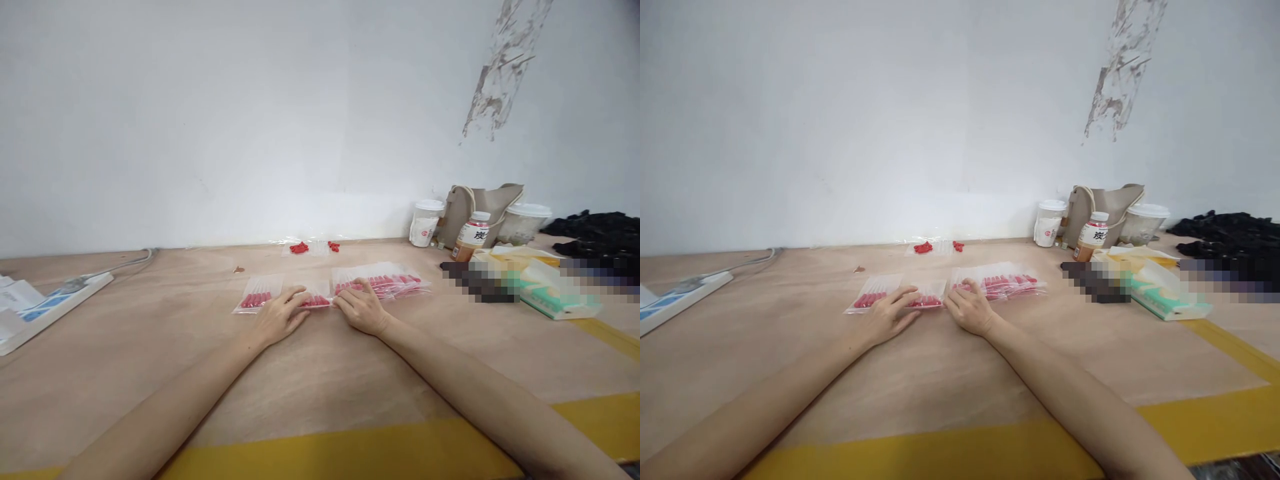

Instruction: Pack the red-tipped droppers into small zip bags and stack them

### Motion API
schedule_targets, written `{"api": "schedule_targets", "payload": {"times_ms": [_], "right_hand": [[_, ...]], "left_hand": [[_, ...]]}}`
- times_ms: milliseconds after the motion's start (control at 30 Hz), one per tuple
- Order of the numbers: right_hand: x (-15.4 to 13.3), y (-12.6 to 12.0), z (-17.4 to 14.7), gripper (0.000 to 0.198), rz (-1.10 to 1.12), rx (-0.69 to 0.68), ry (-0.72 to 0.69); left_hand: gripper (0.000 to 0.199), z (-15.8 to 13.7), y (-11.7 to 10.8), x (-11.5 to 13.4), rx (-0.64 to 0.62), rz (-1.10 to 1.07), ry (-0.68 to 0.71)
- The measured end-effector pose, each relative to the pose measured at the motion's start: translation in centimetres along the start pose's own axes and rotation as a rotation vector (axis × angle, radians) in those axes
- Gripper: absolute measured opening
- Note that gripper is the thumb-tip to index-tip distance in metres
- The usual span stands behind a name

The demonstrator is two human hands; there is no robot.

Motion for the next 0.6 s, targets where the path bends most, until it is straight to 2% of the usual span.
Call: {"api": "schedule_targets", "payload": {"times_ms": [133,267,433,533,600], "right_hand": [[-0.3,0.2,0.2,0.024,0.083,-0.024,-0.001],[1.0,0.0,-0.4,0.023,0.166,-0.136,0.029],[4.8,-0.9,-1.8,0.024,0.209,-0.271,0.259],[6.4,-1.0,-2.3,0.024,0.216,-0.306,0.405],[6.5,-0.6,-2.4,0.024,0.22,-0.335,0.45]], "left_hand": [[0.027,0.3,0.4,0.1,-0.017,0.11,0.051],[0.034,-0.1,-1.0,-1.3,0.11,0.162,0.074],[0.032,-1.7,-4.0,-4.2,0.22,0.259,0.059],[0.03,-3.6,-4.9,-5.6,0.157,0.298,0.07],[0.03,-5.1,-4.8,-6.1,0.047,0.302,0.101]]}}
Point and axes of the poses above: each hand's wrist, its own z-axis towards the middle knuckle, its own y-axis out of the palm, x = y × z, the point moved 7 cm from there along z, towards the middle knuckle, and after that the axes turned 3 degrees about y, right-handed, at the moved point
